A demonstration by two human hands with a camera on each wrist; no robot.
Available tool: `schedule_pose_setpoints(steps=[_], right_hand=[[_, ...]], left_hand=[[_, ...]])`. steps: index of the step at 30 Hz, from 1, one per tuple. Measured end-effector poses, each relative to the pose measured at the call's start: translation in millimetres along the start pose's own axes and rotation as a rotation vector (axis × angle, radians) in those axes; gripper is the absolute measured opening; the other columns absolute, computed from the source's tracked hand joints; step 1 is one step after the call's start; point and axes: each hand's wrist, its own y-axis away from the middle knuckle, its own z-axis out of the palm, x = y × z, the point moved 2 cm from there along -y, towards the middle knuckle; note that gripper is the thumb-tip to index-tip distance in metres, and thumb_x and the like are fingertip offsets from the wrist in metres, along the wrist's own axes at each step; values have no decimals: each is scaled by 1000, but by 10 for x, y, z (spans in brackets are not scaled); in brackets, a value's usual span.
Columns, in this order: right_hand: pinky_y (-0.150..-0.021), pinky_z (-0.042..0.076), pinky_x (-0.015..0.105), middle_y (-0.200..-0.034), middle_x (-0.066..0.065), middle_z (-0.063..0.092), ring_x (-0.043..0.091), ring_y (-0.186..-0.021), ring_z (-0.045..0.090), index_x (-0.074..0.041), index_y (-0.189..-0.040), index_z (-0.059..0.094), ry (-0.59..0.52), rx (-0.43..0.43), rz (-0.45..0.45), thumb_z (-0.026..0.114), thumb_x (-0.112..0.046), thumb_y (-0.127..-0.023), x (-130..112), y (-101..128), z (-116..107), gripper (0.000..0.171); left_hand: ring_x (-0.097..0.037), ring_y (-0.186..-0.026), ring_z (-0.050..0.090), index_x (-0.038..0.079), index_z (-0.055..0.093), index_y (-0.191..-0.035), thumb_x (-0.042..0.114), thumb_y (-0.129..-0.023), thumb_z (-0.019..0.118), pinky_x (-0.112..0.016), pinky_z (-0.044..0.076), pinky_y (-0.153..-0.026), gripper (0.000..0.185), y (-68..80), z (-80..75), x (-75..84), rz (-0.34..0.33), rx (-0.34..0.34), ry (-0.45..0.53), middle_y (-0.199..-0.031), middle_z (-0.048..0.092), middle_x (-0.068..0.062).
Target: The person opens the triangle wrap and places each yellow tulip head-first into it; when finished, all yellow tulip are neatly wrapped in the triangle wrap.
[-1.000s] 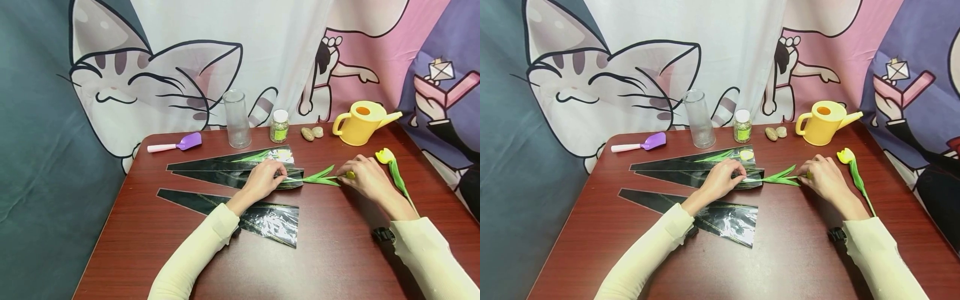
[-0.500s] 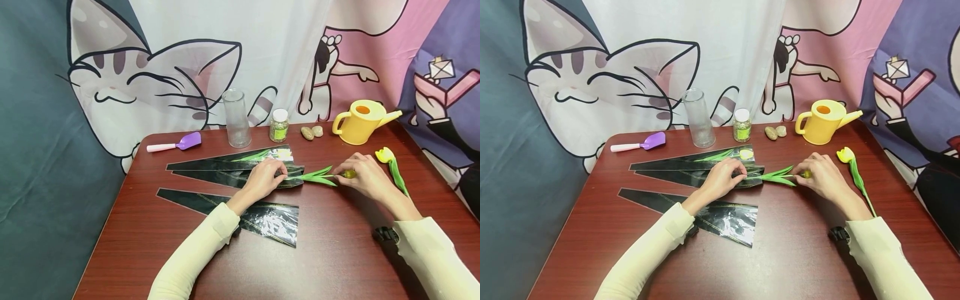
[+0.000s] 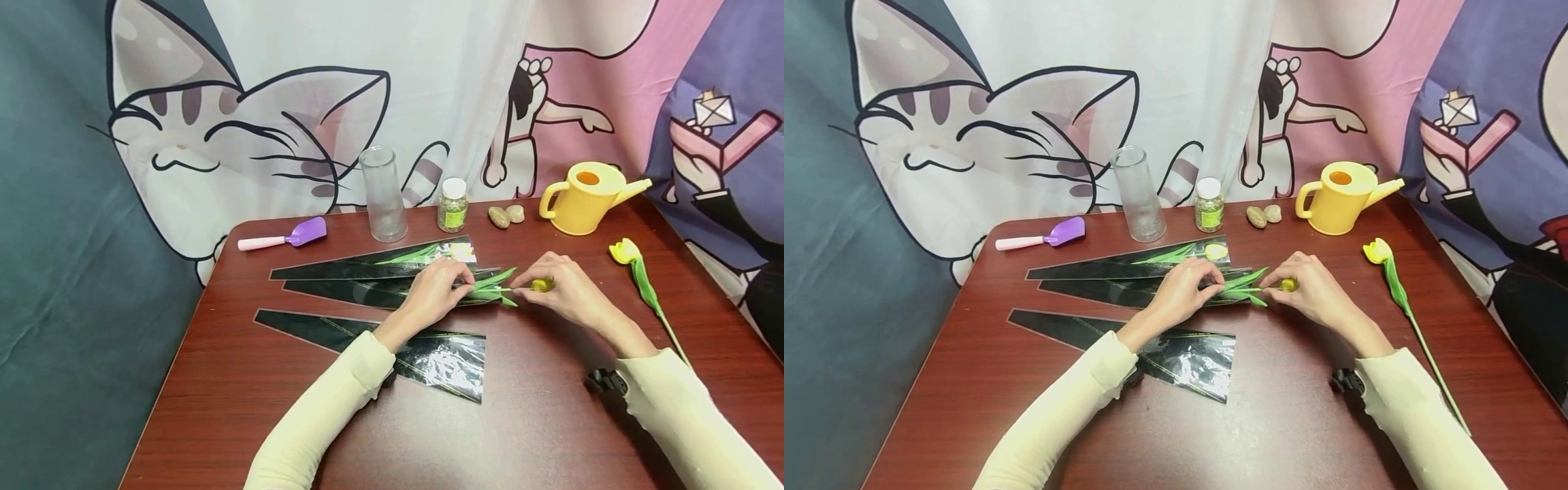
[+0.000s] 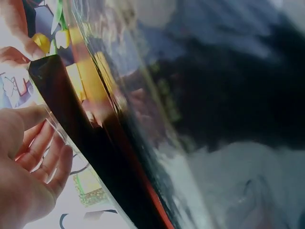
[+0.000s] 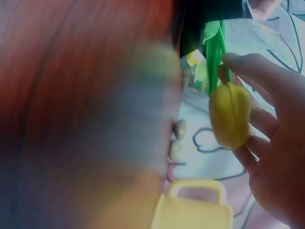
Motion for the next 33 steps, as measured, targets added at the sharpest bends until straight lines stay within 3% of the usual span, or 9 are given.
schedule_pose_setpoints(steps=[8,16,23,28,33], right_hand=[[-63,38,22,-84,-11,64,10,-77,56,-24,-85,77,-110,43,94,86,-14,-76,8,-76,207,17],[-73,43,21,-87,-8,67,13,-83,62,-24,-86,77,-254,24,209,84,-20,-79,49,-107,288,11],[-71,46,24,-85,5,71,22,-81,66,-7,-92,69,-408,-23,279,82,-8,-80,-67,-168,317,17],[-74,47,21,-81,3,73,19,-81,70,-4,-93,52,-505,-44,264,81,-5,-80,42,-172,402,32],[-78,44,21,-80,-1,73,18,-81,70,-7,-94,51,-481,-47,249,82,-8,-80,51,-180,415,34]], left_hand=[[-2,-92,54,24,67,-90,27,-89,75,-20,45,-79,8,-6,8,16,0,-3,1,-91,63,14],[-3,-92,55,24,67,-90,26,-89,75,-23,47,-78,8,-2,10,0,-6,11,-7,-92,62,12],[-4,-94,55,22,70,-92,25,-90,74,-23,46,-80,5,-16,9,7,-4,-1,-11,-94,62,12],[-3,-92,54,23,70,-93,26,-90,73,-21,45,-79,5,-22,19,18,2,-6,-19,-93,61,13],[-2,-91,53,23,70,-92,26,-90,74,-21,46,-77,6,-16,15,15,-6,0,-17,-92,61,13]])
